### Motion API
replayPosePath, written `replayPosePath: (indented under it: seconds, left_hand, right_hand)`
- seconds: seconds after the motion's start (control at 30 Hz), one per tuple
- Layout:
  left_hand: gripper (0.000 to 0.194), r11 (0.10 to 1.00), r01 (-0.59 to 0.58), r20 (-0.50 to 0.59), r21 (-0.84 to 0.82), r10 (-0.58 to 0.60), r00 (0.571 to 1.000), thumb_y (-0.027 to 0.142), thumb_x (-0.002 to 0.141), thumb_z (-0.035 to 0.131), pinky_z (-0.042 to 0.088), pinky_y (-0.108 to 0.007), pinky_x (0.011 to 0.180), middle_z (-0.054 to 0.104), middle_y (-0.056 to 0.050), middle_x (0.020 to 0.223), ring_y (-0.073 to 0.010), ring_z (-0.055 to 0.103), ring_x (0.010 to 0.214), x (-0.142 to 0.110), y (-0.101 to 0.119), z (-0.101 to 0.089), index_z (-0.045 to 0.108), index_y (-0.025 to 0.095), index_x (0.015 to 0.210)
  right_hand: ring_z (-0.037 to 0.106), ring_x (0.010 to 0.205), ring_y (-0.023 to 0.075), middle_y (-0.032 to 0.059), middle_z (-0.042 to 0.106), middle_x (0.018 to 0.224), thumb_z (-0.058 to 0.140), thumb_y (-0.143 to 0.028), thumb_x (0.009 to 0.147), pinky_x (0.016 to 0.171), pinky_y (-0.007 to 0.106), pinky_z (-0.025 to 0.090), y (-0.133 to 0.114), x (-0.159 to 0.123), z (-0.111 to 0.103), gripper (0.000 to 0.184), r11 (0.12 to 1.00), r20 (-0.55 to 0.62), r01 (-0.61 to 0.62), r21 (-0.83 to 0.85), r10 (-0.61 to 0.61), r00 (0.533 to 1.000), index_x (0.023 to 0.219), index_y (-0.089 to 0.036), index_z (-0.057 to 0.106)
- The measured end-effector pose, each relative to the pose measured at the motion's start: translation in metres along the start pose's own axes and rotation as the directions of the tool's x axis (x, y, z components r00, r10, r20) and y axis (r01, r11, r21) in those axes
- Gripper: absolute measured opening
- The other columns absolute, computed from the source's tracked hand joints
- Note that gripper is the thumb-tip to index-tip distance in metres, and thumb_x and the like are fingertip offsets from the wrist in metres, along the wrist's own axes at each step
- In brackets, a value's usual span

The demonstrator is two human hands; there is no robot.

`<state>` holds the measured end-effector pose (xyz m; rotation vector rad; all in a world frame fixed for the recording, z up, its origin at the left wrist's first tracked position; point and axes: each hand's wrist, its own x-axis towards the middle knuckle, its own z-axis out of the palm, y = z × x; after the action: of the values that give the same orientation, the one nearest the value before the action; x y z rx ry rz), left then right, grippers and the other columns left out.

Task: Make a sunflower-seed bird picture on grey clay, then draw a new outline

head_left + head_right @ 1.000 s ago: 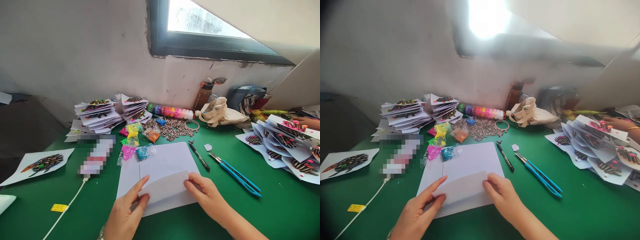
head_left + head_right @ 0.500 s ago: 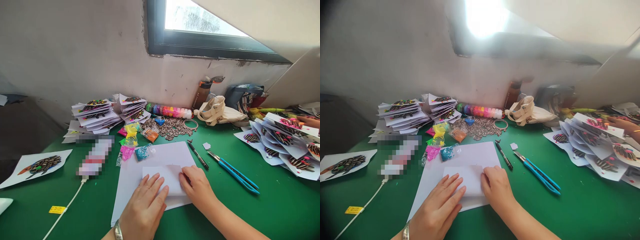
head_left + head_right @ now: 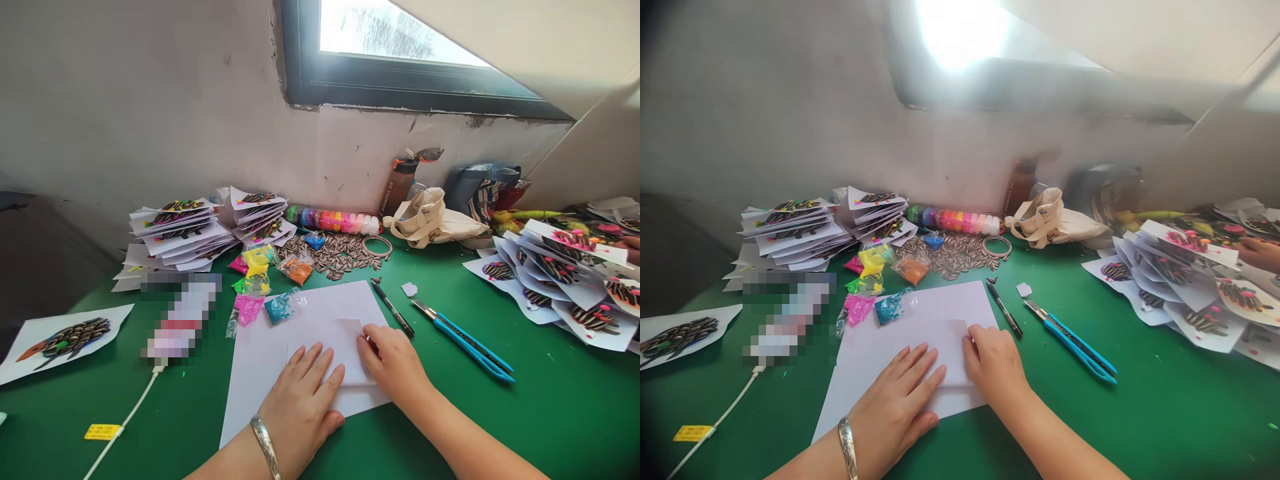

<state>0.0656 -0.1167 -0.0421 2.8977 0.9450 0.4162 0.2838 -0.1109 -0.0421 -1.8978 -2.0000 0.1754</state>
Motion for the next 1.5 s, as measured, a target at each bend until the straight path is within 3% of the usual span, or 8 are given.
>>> replayPosePath:
  seconds: [0.2, 0.3, 0.73, 1.5]
  left_hand:
    - [0.053, 1.0, 0.011, 0.004, 0.01, -0.011, 1.0, 0.027, 0.085, 0.06, 0.041, -0.055, 0.104, 0.048, -0.011, 0.142, -0.0346, 0.042, 0.131, -0.003, 0.001, 0.005, 0.046, 0.022, 0.136]
    - [0.053, 1.0, 0.016, 0.006, 0.024, -0.016, 1.0, 0.027, 0.086, 0.059, 0.042, -0.055, 0.104, 0.048, -0.011, 0.142, -0.0351, 0.041, 0.131, -0.003, 0.002, 0.005, 0.045, 0.021, 0.136]
    - [0.052, 0.994, 0.017, -0.012, 0.105, -0.016, 1.0, 0.029, 0.088, 0.057, 0.042, -0.053, 0.104, 0.046, -0.009, 0.144, -0.0335, 0.039, 0.133, -0.005, 0.002, 0.008, 0.045, 0.022, 0.138]
    - [0.057, 0.987, -0.006, -0.051, 0.159, 0.014, 0.999, 0.033, 0.086, 0.057, 0.042, -0.052, 0.103, 0.043, -0.008, 0.146, -0.035, 0.034, 0.135, -0.004, -0.002, 0.013, 0.043, 0.023, 0.14]
  right_hand:
    - [0.057, 0.063, 0.0183, 0.0035, 0.063, 0.068, 0.045, -0.026, 0.09, 0.064, 0.029, 0.036, 0.002, 0.002, 0.001, 0.03, 0.999, -0.024, -0.003, 0.042, 0.004, 1.0, 0.112, -0.016, 0.063]
    - [0.057, 0.061, 0.018, 0.0031, 0.064, 0.069, 0.046, -0.024, 0.089, 0.063, 0.029, 0.038, 0.003, 0.003, 0.001, 0.034, 0.998, -0.033, 0.017, 0.056, -0.015, 0.999, 0.119, -0.017, 0.061]
    - [0.058, 0.06, 0.0184, 0.0013, 0.066, 0.067, 0.049, -0.023, 0.087, 0.062, 0.029, 0.042, 0.002, 0.008, 0.0, 0.04, 0.998, -0.004, -0.028, 0.057, 0.029, 1.0, 0.126, -0.019, 0.057]
    - [0.056, 0.058, 0.0168, 0.0012, 0.065, 0.066, 0.047, -0.018, 0.088, 0.059, 0.027, 0.041, 0.001, 0.009, 0.002, 0.033, 0.996, -0.105, 0.032, 0.078, -0.024, 0.994, 0.118, -0.016, 0.061]
